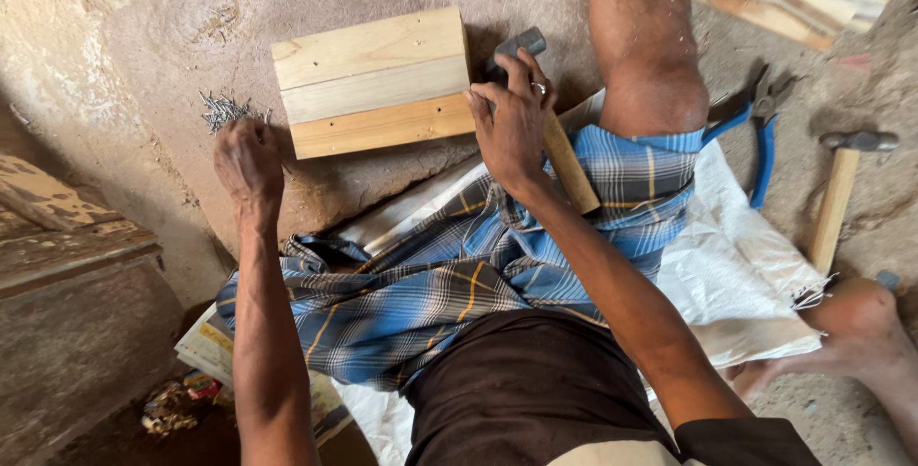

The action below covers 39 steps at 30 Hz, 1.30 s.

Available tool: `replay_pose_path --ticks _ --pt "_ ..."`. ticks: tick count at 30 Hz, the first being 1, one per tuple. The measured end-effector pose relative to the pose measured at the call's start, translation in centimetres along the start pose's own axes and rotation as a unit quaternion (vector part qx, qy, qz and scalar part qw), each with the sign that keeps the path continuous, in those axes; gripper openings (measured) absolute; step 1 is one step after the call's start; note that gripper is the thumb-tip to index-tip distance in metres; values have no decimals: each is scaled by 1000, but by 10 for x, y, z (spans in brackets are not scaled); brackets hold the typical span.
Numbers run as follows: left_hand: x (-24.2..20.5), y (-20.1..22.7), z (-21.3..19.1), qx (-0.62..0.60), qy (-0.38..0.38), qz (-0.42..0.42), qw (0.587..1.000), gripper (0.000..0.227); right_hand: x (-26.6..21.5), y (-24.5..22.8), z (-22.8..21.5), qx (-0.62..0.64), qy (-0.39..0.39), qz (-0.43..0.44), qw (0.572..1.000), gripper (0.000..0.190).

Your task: The person sits on the floor and assembles small wooden boxes by nailing wooden planks together. They use a hammer to drive nails into the wood, securing the pieces to form a box structure.

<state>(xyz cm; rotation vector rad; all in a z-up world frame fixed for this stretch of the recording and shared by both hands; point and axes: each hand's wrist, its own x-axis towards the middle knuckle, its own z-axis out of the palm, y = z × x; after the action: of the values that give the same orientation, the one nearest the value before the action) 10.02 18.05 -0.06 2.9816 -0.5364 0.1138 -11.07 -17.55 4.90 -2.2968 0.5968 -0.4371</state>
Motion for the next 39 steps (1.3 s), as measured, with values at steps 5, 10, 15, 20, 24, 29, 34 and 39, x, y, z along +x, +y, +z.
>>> replay_pose_path --ticks 5,10,15,20,24,29,34,39 --pt "-3 -19 -1 -110 2 -21 994 4 -25 -14 -10 -27 -5 -8 1000 27" --pt "-2 -18 -4 -321 18 -15 947 17 -28 -19 -9 -6 29 5 1000 27" --pt "-3 -2 -14 -308 81 -143 937 14 -18 -13 -4 -5 11 15 1000 26" --pt "9 49 -41 -463 119 -13 878 19 -18 -13 -6 9 13 -5 1000 24" --pt "21 124 -50 -521 97 76 844 13 -25 -9 -30 -10 -15 -41 999 31" --pt "38 209 -35 -525 41 159 835 5 -40 23 -68 -31 -83 16 996 81" --pt "54 251 -33 -531 -12 156 833 7 -48 35 -77 278 -233 237 901 81" --pt "57 261 -38 -502 48 214 836 5 -62 23 -82 334 -226 273 873 79"
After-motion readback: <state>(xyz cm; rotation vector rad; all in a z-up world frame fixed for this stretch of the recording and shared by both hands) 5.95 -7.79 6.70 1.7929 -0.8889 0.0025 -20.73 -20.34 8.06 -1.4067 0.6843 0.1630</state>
